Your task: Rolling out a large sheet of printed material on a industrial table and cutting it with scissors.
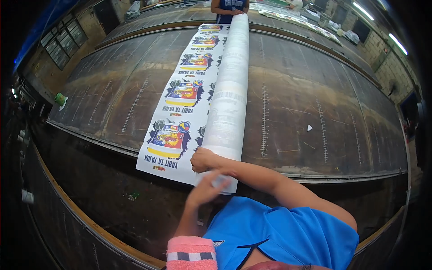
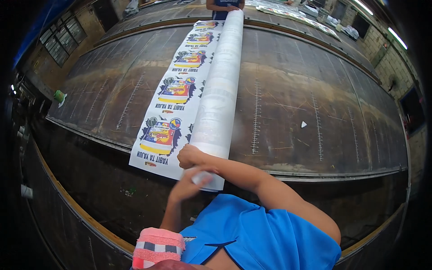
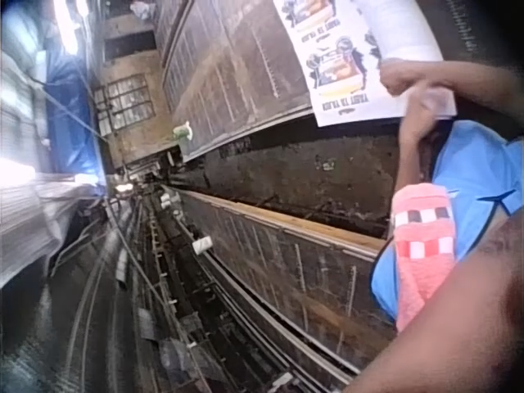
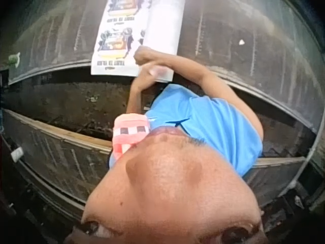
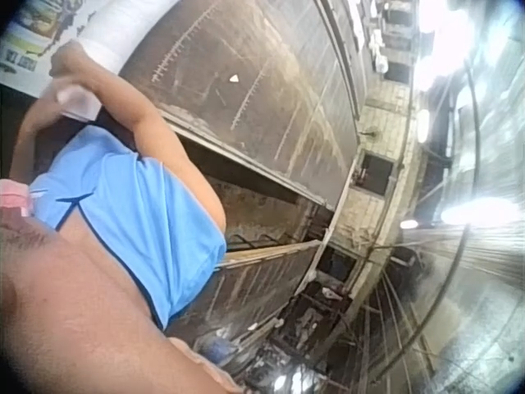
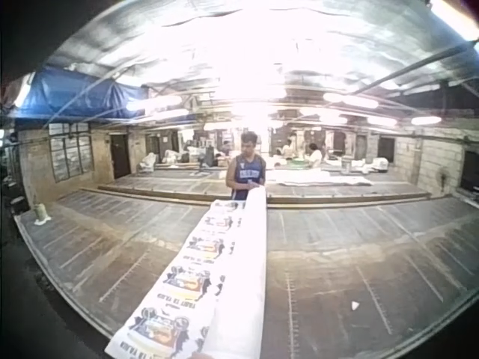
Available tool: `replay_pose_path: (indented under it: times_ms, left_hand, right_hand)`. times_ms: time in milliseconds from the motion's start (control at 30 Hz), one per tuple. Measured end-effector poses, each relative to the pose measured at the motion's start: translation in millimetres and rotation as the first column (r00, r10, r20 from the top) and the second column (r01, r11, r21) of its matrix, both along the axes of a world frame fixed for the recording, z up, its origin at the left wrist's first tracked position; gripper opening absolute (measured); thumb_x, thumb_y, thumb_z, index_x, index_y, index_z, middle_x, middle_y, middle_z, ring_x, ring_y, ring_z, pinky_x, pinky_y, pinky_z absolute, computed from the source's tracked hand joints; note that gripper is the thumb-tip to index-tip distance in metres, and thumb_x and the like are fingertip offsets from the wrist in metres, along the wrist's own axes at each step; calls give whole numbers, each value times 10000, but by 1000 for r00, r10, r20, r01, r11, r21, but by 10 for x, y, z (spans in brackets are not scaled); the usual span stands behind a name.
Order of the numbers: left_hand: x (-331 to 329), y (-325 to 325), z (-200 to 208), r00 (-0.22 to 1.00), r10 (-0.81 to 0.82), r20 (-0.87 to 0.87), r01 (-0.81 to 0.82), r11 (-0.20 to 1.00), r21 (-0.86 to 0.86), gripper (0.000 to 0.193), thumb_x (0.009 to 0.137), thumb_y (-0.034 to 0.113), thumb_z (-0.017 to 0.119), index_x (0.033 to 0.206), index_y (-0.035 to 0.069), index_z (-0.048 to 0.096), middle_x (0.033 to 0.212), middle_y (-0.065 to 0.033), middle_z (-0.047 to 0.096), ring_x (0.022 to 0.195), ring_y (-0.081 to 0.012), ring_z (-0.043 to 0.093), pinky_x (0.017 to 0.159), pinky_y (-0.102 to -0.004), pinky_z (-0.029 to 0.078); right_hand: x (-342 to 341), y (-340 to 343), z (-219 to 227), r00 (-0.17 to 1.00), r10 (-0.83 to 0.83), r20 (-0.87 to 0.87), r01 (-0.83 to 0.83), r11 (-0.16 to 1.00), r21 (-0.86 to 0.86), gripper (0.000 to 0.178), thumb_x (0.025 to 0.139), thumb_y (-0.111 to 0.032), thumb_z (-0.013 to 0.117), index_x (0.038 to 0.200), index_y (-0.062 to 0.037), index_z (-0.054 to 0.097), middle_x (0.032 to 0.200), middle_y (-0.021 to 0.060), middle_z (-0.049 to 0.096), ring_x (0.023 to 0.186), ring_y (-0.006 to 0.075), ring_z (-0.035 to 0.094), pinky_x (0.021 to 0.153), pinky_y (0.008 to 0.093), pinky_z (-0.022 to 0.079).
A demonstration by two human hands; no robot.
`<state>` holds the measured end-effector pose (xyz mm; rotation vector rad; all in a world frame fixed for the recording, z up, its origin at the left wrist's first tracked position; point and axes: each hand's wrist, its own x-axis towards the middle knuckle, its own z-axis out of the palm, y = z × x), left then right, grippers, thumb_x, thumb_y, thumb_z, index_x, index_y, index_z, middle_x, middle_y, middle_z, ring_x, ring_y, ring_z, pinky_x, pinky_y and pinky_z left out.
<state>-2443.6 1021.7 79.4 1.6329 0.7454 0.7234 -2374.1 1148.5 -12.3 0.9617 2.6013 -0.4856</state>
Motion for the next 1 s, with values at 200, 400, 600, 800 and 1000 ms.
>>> replay_pose_path:
  times_ms: [200,400,600,800,1000]
  left_hand:
    - [-236,726,-978,839,542,44,-536,838,-103,252,1020,219,533,1173,45,632,1119,-48,669,1022,-136,617,868,-293,480]
    - [214,631,-2214,903,333,-272,-418,826,-377,452,1016,434,499,1267,73,603,1159,-51,664,1019,-150,619,806,-310,497]
    - [1246,221,-2056,933,322,157,-145,740,-657,678,1017,550,359,1433,21,445,1271,-129,605,1106,-228,627,949,-362,530]
    - [2251,-175,-1386,915,336,-222,-386,889,-245,668,999,478,465,1443,-18,408,1368,-180,527,1227,-272,540,1053,-354,424]
    - [3779,-1021,-928,608,351,-712,-136,930,341,940,878,475,668,1567,63,178,1608,-241,182,1491,-391,180,1196,-390,170]
  right_hand:
    - [1107,-574,239,880,-3,-475,68,990,121,239,876,-235,571,836,-69,737,950,102,720,957,229,656,1011,407,420]
    - [2247,-1339,22,428,-128,-894,343,939,30,162,887,-127,643,1012,-100,742,1127,32,723,1170,155,621,1116,476,332]
    - [3471,-2416,-345,301,-310,-902,622,781,-61,182,905,-172,641,1027,-90,748,1104,61,729,1059,234,665,1029,431,429]
    - [4249,-3582,-366,107,-491,-865,781,580,-232,222,871,-127,676,1079,-69,729,1033,118,724,979,287,683,864,396,538]
    - [4033,-3785,-222,362,-234,-902,720,685,112,582,814,-245,761,1326,-87,534,1430,179,453,1363,349,405,1116,544,316]
